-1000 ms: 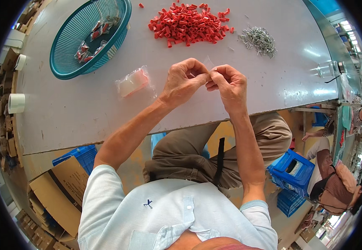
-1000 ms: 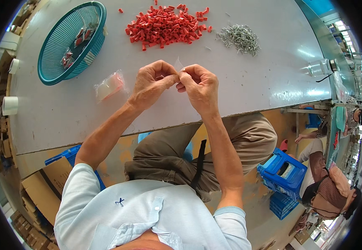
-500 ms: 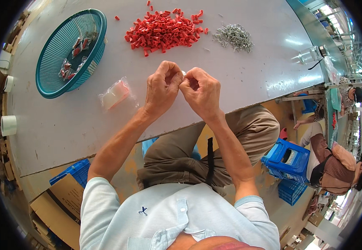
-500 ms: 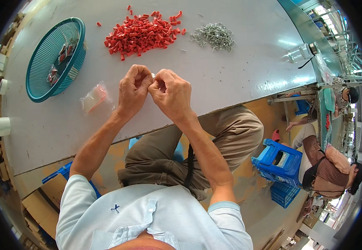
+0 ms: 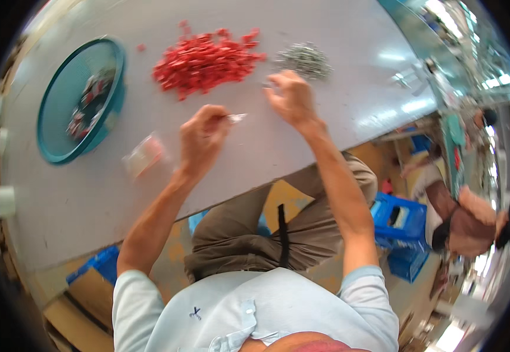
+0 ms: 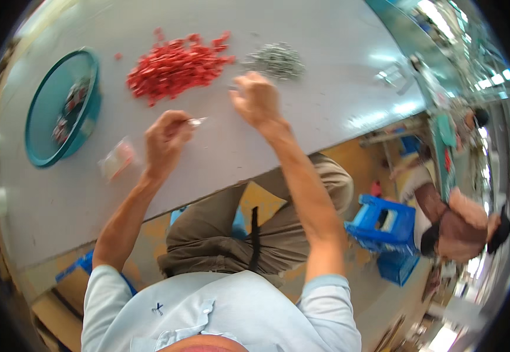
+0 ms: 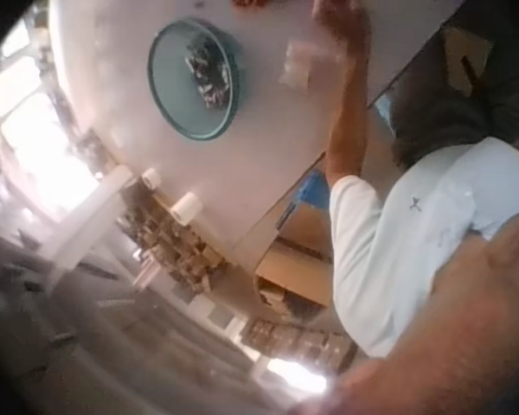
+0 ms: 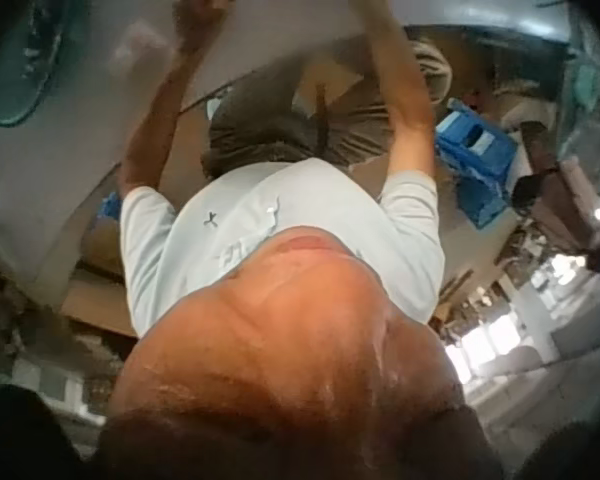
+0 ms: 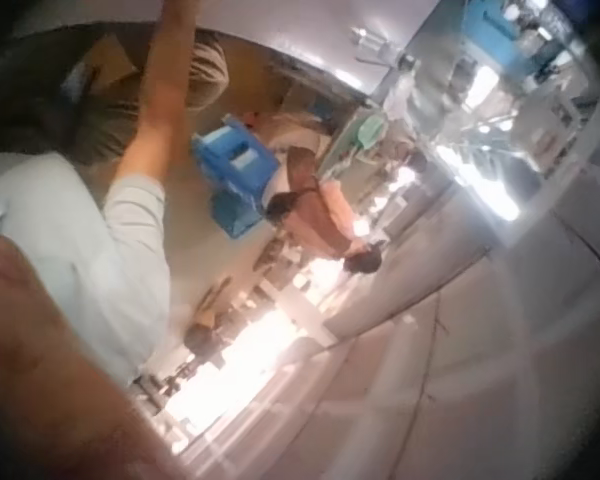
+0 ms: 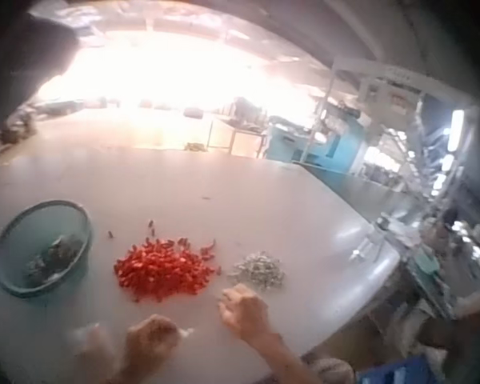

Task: The person packs hardware parts by placing screws and plastic anchors into small plastic bags and sealing the bags by hand.

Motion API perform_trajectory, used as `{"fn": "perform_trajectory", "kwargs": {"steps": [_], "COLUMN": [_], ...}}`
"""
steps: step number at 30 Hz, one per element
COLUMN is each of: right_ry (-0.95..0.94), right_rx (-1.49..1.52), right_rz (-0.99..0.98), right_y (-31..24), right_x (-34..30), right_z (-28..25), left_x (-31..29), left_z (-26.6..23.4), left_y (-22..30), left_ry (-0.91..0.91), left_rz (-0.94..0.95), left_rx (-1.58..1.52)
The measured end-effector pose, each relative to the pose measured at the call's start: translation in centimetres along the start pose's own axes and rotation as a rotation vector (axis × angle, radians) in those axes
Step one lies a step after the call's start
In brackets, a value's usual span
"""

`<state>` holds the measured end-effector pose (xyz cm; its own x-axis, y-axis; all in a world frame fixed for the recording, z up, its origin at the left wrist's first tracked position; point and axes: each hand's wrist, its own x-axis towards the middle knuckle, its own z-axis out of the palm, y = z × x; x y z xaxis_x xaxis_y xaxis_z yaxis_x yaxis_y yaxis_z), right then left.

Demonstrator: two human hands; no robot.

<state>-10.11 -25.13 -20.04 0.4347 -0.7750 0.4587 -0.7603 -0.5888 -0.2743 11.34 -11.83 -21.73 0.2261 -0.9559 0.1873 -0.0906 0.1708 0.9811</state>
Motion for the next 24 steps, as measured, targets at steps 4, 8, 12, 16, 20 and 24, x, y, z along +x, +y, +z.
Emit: {"fn": "perform_trajectory", "kwargs": {"steps": [4,8,12,16,20,24], "right_ry": [0.026,-0.35,-0.198,-0.054,-0.067,-0.05], "right_rx": [-0.058,-0.211,0.185,0.627,0.962,1.047], "right_rz": [-0.057,-0.08,0.064,0.116,0.305,0.395], "right_y": [2.0,-2.8,-3.7,-7.5,-11.0,-11.6], "right_x": [2.5,4.4,1.4,-3.4,-5.4,-5.9], "right_z": [5.5,4.9,2.5,-0.8,-1.9,-1.5], "left_x": [0.1,-0.5,0.1,0.2,-0.1,0.0], "left_z": [-0.4,-2.4,-1.9,-1.7,-1.8,-1.6], "left_y": [-0.9,-2.1,-2.0,-1.9,-2.5,-2.6], "left_ry": [-0.023,-0.01,0.016,0.024,0.033,0.052], "left_rz": [0.07,0.013,-0.01,-0.042,0.034,0.164], "left_rx": [0.078,0.021,-0.004,0.046,0.176,0.256]}}
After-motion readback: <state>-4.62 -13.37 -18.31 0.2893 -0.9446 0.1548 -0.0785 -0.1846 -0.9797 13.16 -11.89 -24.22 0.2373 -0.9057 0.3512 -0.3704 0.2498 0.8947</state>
